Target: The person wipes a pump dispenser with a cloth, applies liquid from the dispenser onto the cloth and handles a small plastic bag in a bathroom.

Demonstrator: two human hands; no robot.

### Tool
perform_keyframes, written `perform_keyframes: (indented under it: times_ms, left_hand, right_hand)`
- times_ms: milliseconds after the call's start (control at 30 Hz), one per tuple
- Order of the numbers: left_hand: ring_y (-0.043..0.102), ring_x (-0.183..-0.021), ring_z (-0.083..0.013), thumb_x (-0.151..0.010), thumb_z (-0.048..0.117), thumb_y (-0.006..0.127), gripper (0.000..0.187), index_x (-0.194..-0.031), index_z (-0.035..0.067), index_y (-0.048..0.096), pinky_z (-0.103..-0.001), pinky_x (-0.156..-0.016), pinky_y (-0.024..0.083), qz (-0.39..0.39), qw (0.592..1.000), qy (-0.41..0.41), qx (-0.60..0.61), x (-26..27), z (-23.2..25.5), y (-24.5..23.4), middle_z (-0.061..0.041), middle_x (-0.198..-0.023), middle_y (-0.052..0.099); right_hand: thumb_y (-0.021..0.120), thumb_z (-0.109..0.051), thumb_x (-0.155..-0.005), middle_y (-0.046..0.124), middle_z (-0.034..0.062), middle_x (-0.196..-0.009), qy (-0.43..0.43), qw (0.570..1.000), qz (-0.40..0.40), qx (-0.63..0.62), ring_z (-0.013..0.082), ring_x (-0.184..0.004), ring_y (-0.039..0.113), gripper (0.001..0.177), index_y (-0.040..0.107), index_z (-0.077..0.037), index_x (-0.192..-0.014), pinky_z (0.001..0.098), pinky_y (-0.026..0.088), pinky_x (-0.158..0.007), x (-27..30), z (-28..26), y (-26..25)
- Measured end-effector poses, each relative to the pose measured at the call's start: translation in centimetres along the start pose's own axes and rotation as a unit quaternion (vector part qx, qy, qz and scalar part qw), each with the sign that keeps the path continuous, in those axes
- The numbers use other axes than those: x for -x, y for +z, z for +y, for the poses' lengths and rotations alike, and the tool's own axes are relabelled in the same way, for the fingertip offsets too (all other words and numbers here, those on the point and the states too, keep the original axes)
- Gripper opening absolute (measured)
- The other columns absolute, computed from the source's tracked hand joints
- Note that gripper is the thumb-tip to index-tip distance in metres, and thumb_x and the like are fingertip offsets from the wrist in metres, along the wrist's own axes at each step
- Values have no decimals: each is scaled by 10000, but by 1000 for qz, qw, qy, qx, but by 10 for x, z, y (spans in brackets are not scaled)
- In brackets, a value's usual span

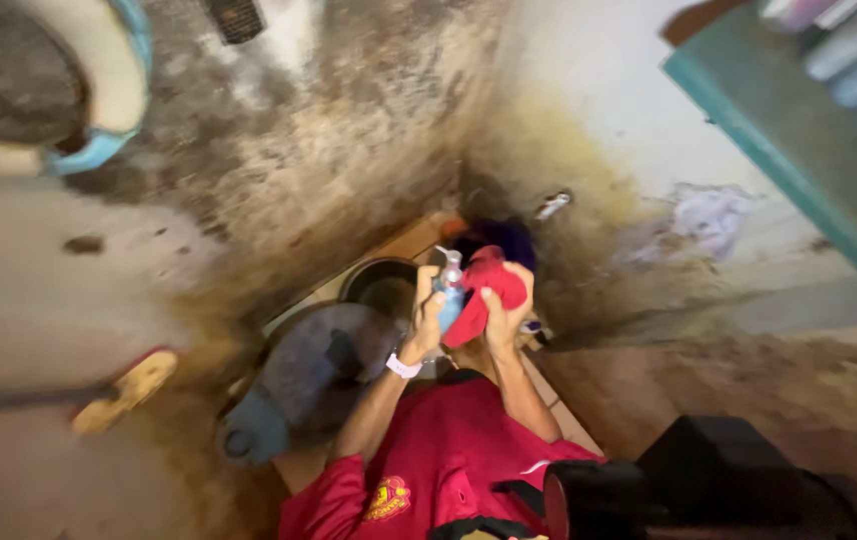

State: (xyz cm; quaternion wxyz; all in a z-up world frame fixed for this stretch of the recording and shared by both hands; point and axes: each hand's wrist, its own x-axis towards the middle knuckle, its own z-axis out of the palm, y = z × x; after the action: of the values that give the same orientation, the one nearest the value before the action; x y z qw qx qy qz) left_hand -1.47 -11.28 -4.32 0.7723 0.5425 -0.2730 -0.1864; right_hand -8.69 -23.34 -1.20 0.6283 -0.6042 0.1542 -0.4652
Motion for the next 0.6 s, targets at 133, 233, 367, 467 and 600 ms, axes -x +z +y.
perform_keyframes:
  times_ms: [133, 233, 367, 467, 600]
  left_hand:
    - [505, -980, -149, -1009, 447, 466, 467, -1228, 36, 507, -323, -916, 444, -31, 999, 22, -15, -8, -14, 22, -60, -1060, 556]
    - [510, -934, -154, -982, 425, 488, 456, -1218, 36, 526, -332, -862, 450, -80, 997, 3, 17, -13, -7, 30, -54, -1036, 564]
    - [500, -1092, -208, -1020, 274, 554, 445, -1343, -3, 422, -394, -997, 410, -123, 990, 46, -60, -12, 5, 41, -113, -1189, 540]
    - [610, -1032, -227, -947, 222, 611, 440, -1303, 7, 468, -399, -911, 491, -197, 970, 90, -115, -4, 1, 42, -127, -1120, 604]
    - [567, -872, -221, -982, 230, 598, 382, -1285, 26, 488, -369, -828, 513, -242, 965, -25, -92, 8, -12, 39, -109, -987, 581]
  right_hand:
    - [753, -56, -740, 603, 112, -1241, -291, 935, -193, 67, 220, -1181, 599, 506, 541, -29, -1199, 361, 480, -1074, -14, -16, -32]
    - [752, 30, -798, 626, 150, -1208, -56, 987, -44, 144, 265, -1140, 617, 459, 604, -4, -1232, 390, 494, -1036, -18, -5, -46]
    - [751, -4, -780, 637, 189, -1211, -90, 989, -8, 119, 293, -1112, 639, 475, 598, -37, -1229, 398, 538, -1003, -4, -27, -62]
    - [749, -47, -711, 622, 203, -1213, -224, 965, -60, 123, 307, -1118, 629, 535, 579, -56, -1218, 413, 534, -991, 12, -48, -69]
    - [710, 7, -713, 657, 230, -1180, -81, 971, 43, 222, 341, -1053, 661, 477, 632, -32, -1181, 444, 539, -946, 31, -51, -75]
